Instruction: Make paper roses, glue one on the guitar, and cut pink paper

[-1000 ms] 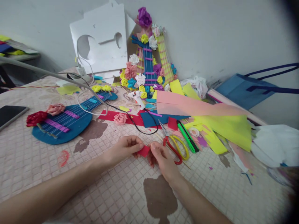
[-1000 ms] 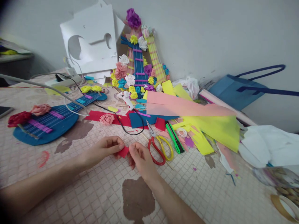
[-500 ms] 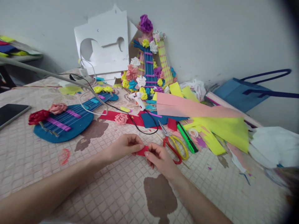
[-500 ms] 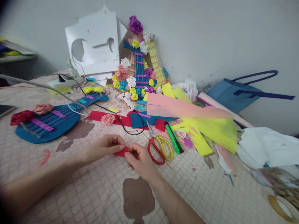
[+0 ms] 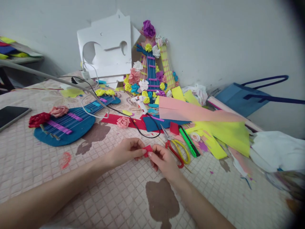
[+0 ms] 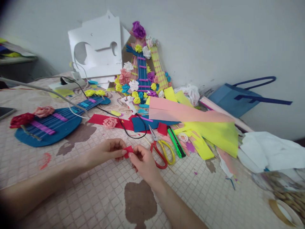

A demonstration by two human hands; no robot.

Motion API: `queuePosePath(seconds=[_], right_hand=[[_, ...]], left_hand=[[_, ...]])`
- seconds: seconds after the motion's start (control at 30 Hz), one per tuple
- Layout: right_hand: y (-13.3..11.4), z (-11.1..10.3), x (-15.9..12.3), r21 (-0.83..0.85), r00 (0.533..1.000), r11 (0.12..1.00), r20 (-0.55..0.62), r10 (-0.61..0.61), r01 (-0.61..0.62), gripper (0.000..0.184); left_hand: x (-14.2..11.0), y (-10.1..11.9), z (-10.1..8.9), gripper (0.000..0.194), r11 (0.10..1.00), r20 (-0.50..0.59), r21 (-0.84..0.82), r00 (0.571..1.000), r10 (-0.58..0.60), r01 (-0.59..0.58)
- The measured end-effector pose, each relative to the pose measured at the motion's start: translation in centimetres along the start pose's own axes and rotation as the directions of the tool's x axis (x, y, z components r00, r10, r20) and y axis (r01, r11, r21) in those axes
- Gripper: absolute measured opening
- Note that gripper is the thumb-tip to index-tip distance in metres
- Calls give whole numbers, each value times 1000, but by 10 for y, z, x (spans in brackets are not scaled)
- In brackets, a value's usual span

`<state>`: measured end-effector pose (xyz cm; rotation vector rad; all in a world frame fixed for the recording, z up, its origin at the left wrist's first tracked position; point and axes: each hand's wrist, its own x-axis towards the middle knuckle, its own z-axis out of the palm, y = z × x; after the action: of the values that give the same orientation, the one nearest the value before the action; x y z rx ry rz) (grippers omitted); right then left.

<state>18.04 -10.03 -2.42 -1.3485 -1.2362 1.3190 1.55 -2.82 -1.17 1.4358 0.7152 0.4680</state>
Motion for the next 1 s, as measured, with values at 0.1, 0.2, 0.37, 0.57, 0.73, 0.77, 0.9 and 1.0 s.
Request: queuePosePath(seconds=[0.1,0.2,0.37,0.57,0.73,0.77,0.9,1.0], right_hand=[[-7,-2,-1,-93,996,994,78,-46,53,19],[-23,-19,1,-349,978,914,57,-199,206,16],[-33,-71,9,-919,936,390,-187,-297,-60,22],[-15,-91,6,-945,947,251,-260,-190,-209,33],[-14,-90,-3,-948,946,181,-289,-145,-261,35],[-15,-89,-4,-949,947,168,-292,-136,-269,34],[-15,-88,-5,-946,950,192,-287,-123,-261,29],[-16,-91,-4,-922,932,254,-335,-141,-293,24]], left_hand=[[-3,4,3,24,995,-24,76,997,67,-65],[-1,12,-1,24,997,-56,54,997,57,-54],[18,27,-20,27,998,-151,-27,987,48,-52],[36,21,-27,31,980,-223,-193,975,0,-44],[30,12,-24,30,983,-260,-181,965,-31,-18],[29,12,-24,30,984,-264,-177,964,-31,-17],[28,11,-25,29,985,-259,-170,965,-41,-4],[27,11,-25,28,982,-246,-188,968,-53,5]])
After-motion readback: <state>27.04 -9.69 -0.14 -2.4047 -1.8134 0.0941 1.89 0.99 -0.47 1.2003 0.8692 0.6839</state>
